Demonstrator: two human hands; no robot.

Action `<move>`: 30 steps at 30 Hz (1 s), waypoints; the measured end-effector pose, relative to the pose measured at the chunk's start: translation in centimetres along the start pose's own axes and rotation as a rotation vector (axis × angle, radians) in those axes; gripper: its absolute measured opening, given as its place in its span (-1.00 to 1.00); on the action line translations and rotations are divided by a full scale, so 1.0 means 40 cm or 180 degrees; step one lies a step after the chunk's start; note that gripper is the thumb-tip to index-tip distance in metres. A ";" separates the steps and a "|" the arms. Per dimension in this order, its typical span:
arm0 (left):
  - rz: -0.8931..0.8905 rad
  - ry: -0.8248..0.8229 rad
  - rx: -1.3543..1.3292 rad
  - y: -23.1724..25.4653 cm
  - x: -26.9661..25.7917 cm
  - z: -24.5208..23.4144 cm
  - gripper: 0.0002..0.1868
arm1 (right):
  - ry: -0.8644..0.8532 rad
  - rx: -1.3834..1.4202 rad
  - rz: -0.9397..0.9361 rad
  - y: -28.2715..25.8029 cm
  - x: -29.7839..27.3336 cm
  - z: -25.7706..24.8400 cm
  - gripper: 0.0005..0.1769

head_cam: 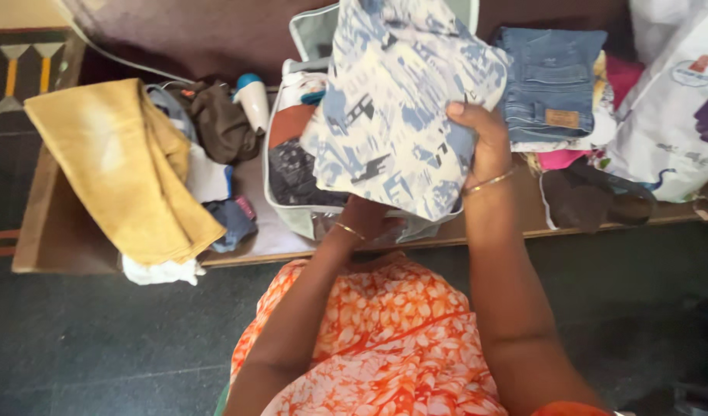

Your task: The person unloads clothes from a large fabric organizer, picking up items such as pants and shirts one at a time and placing them in piles on a nearby surface.

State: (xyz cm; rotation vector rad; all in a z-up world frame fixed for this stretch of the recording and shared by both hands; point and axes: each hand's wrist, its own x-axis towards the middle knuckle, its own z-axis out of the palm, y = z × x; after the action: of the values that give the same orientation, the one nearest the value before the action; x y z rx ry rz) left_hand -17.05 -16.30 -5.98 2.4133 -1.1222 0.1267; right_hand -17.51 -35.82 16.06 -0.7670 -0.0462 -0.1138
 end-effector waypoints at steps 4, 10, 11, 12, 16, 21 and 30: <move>-0.0650 -0.0329 0.0055 -0.041 -0.116 -0.117 -0.43 | 0.0252 -0.0197 0.0664 0.186 0.079 -0.092 -0.32; -0.1185 -0.0574 0.0553 -0.103 -0.200 -0.110 -0.68 | 0.0446 -0.1803 0.1324 0.427 0.041 -0.201 -0.29; -0.1012 -0.0312 0.0641 -0.109 -0.205 -0.099 -0.72 | 0.0414 -0.1830 0.1340 0.427 0.060 -0.196 -0.29; -0.0837 -0.0091 0.0709 -0.105 -0.224 -0.088 -0.76 | 0.0393 -0.1926 0.1378 0.422 0.067 -0.196 -0.31; -0.0731 -0.0130 0.0501 -0.116 -0.226 -0.126 -0.76 | -0.0044 -0.1719 0.1461 0.397 0.070 -0.211 -0.30; -0.0576 0.0435 0.0897 -0.075 -0.262 -0.214 -0.80 | -0.0446 -0.1905 0.1794 0.369 0.074 -0.236 -0.30; -0.0540 0.0569 0.0512 -0.067 -0.291 -0.262 -0.82 | 0.0136 -0.7658 -0.1431 0.261 0.085 -0.009 -0.13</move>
State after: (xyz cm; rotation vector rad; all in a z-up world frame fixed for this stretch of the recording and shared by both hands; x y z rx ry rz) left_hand -21.57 -1.93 -0.92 2.5669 -0.8529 0.3820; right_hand -12.88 -28.89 8.87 -3.1529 -0.0186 -0.6630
